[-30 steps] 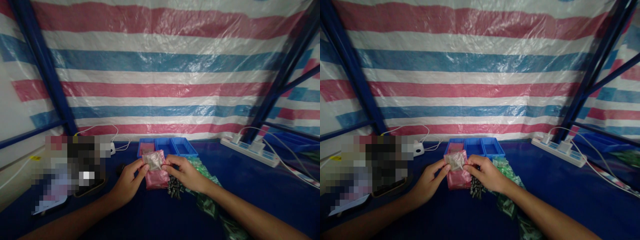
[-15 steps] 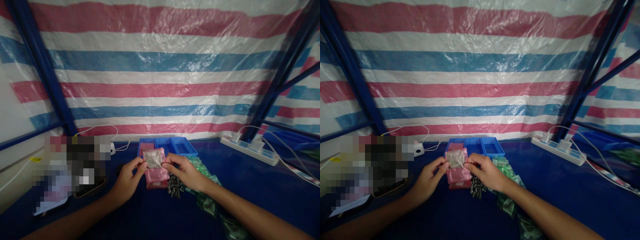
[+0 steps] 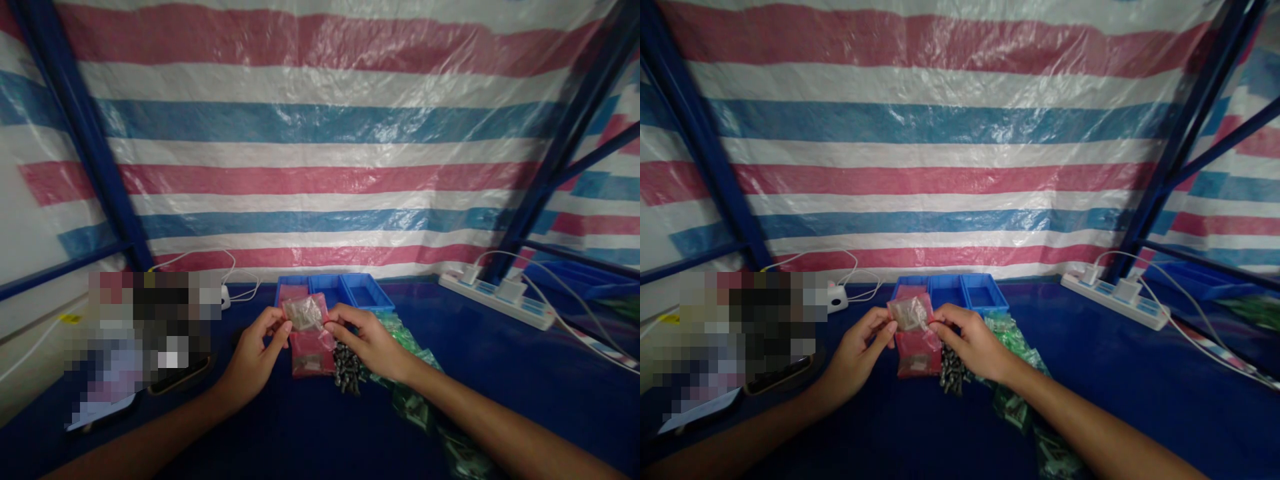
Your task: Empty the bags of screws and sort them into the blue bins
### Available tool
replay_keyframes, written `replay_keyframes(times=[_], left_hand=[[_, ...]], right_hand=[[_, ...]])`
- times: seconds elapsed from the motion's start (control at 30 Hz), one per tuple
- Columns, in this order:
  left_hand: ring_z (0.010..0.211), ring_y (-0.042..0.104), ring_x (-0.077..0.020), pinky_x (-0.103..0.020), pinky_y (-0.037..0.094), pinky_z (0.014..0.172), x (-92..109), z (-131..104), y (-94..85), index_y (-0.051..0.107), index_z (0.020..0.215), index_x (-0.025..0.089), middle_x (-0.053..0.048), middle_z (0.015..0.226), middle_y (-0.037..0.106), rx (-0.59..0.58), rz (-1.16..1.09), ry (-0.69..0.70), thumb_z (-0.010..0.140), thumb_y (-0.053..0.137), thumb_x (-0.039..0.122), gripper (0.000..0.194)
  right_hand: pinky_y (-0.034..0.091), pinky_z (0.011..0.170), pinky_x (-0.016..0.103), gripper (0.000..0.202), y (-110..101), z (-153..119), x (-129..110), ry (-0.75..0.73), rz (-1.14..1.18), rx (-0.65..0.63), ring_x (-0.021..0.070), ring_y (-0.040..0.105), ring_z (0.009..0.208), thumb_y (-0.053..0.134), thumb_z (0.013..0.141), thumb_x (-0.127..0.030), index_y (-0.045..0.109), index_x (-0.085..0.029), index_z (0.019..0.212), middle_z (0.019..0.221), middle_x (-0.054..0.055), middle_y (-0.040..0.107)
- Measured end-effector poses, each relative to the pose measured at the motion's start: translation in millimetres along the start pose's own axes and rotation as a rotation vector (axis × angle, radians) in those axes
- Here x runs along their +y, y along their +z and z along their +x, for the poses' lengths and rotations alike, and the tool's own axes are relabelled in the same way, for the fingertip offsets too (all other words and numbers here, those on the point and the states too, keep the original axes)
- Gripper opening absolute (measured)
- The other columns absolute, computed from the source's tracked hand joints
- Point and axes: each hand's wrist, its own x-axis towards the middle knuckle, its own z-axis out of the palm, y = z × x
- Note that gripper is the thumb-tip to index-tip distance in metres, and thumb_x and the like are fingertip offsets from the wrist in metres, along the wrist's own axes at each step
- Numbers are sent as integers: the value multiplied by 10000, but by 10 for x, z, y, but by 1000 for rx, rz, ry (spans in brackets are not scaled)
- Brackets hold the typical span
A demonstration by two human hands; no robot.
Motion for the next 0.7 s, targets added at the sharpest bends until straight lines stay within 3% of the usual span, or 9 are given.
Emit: replay_keyframes(times=[0.33, 0.53, 0.7], left_hand=[[829, 662, -161, -281, 531, 734, 15, -20, 17, 551, 1222, 224, -28, 1016, 711, 53, -58, 5, 1058, 575, 349, 207], [753, 650, -150, -291, 516, 752, 28, -47, -1, 438, 1420, 258, -3, 953, 688, 68, -8, 10, 1069, 556, 335, 378], [748, 643, -142, -285, 509, 765, 24, -47, -17, 465, 1464, 270, 4, 942, 672, 39, 9, 26, 1074, 549, 328, 402]], right_hand=[[454, 740, 294, 181, 17, 8, 33, 38, 22, 0, 158, 583, 785, 589, 1073, -347, 687, -207, 1013, 854, -2, 643], [456, 733, 303, 203, 14, 4, 42, 44, 5, 1, 165, 568, 775, 585, 1072, -373, 693, -209, 1020, 845, 1, 632], [446, 729, 295, 236, 21, -4, 63, 60, 5, -5, 165, 555, 783, 574, 1076, -405, 691, -204, 1040, 848, 2, 617]])
